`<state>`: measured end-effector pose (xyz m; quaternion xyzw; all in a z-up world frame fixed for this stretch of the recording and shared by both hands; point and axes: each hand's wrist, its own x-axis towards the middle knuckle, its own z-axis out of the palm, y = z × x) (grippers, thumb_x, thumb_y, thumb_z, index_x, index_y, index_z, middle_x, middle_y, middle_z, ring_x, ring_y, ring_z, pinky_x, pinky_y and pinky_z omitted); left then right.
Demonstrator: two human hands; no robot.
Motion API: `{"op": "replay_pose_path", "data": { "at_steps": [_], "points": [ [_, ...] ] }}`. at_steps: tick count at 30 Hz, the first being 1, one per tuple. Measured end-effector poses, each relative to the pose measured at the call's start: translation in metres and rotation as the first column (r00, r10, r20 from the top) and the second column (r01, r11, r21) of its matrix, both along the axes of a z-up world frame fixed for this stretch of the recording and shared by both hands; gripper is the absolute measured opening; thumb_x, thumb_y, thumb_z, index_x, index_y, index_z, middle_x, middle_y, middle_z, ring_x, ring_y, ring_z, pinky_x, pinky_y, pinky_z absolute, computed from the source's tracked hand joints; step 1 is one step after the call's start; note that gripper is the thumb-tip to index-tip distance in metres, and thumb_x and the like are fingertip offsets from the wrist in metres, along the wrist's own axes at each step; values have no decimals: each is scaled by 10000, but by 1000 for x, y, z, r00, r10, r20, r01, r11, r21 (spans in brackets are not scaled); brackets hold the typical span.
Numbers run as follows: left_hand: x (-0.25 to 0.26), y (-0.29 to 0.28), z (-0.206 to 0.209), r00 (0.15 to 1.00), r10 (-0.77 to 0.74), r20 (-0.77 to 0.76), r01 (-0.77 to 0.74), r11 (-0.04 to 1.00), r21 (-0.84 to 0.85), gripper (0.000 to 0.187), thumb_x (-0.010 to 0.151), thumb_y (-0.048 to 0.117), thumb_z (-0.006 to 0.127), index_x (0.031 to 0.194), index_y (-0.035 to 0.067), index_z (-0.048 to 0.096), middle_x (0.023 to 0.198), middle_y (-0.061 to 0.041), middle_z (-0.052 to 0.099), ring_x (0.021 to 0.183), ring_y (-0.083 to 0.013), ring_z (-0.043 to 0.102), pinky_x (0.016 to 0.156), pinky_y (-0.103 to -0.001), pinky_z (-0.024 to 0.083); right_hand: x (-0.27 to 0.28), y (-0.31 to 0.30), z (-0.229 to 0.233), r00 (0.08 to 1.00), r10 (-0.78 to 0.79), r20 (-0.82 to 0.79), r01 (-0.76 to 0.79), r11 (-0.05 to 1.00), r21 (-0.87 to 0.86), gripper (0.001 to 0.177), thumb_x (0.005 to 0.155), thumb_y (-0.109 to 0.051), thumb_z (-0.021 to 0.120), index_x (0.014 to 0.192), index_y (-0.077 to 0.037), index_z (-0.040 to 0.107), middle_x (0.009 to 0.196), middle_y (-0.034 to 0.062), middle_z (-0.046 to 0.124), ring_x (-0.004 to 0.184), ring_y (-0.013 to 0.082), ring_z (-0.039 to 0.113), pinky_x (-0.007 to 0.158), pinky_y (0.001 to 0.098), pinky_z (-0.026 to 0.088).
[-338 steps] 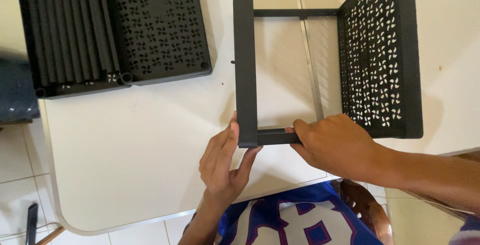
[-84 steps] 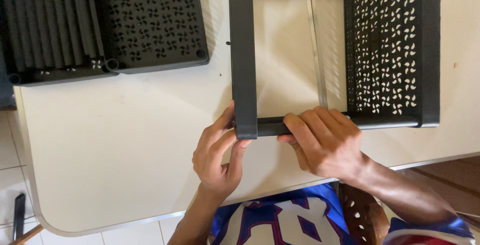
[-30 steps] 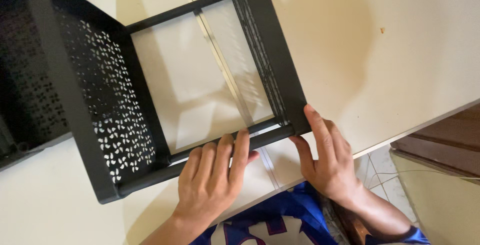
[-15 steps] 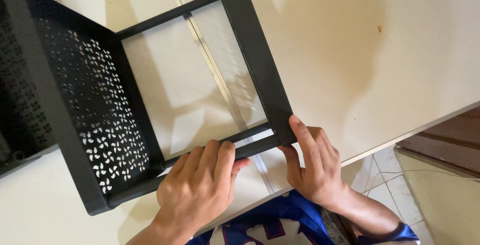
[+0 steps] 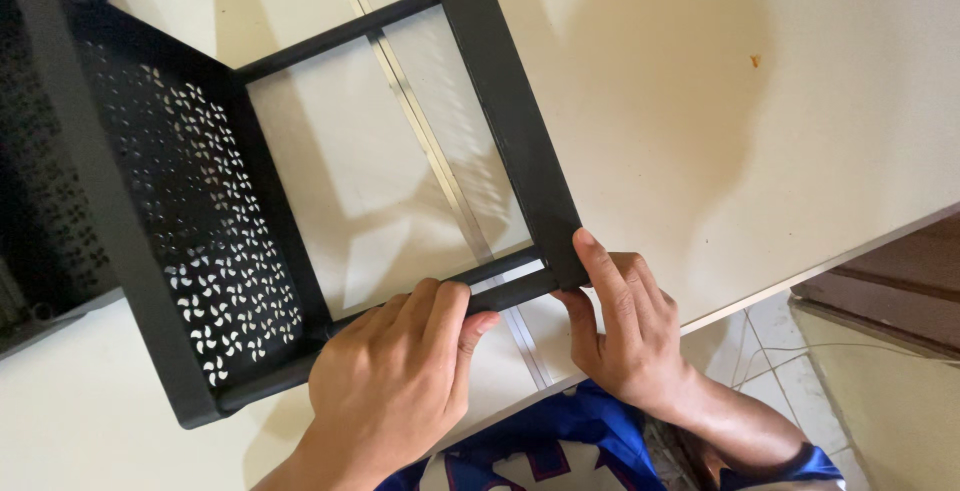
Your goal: The person assembles a black plastic frame by inserting rods into a perforated tray and attaching a second tray to form a rectangular structure. They repeatedly adjust and reposition the components to ensure the frame is properly aligned.
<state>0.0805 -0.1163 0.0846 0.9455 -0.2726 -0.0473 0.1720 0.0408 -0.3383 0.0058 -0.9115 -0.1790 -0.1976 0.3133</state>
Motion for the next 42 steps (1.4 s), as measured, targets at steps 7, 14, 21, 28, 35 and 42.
{"op": "replay_pose_path", "data": {
  "at_steps": [7, 14, 21, 28, 35, 42],
  "points": [
    [-17, -4, -13, 932, 86, 353, -68, 996, -64, 343, 954, 329, 688, 1120, 32, 654, 912, -56, 641, 725, -225, 640, 643, -374, 505, 2, 0, 1, 1000, -4, -3, 4, 1000, 10, 699, 850, 78, 771, 1449, 100, 411, 1074, 193, 662, 845, 298, 657, 664, 389, 531],
    [-15, -4, -38, 820, -13, 572, 3, 1000, 18, 321, 1056, 356, 667, 1173, 60, 707, 917, -29, 632, 683, -151, 581, 594, -303, 454, 2, -1, 0, 1000, 12, 16, -12, 1000, 8, 705, 852, 105, 765, 1456, 112, 402, 1057, 184, 657, 842, 292, 653, 659, 383, 521],
    [-9, -3, -35, 841, -64, 538, 19, 996, 89, 359, 1080, 412, 543, 1070, 97, 714, 761, 31, 616, 550, -107, 542, 470, -253, 404, 2, -1, 0, 1000, 13, 19, -13, 1000, -2, 702, 851, 112, 764, 1453, 115, 404, 1023, 173, 650, 807, 281, 633, 639, 383, 503],
    [-6, -7, -23, 927, -21, 374, 15, 1000, 18, 309, 1040, 357, 579, 1048, 59, 663, 776, -10, 652, 576, -161, 576, 511, -291, 465, 2, 0, 0, 1000, 13, 26, -13, 1000, -2, 698, 851, 119, 762, 1451, 118, 404, 1029, 167, 647, 824, 279, 640, 652, 380, 511],
    [-3, -11, -9, 986, 16, 163, -4, 997, -74, 243, 997, 305, 612, 957, 65, 611, 727, -13, 610, 570, -186, 582, 516, -316, 478, 3, 1, 0, 1000, 0, 29, 0, 1000, 9, 692, 835, 140, 751, 1439, 115, 414, 1030, 166, 645, 825, 278, 641, 656, 382, 514],
    [-2, -13, -5, 990, 56, 130, -45, 996, -82, 241, 997, 315, 626, 923, 85, 623, 694, 1, 594, 552, -171, 577, 495, -317, 462, 1, 2, -7, 1000, -20, 18, 20, 1000, 21, 713, 825, 138, 753, 1449, 99, 410, 1040, 160, 645, 843, 288, 649, 678, 390, 522]
  ]
}}
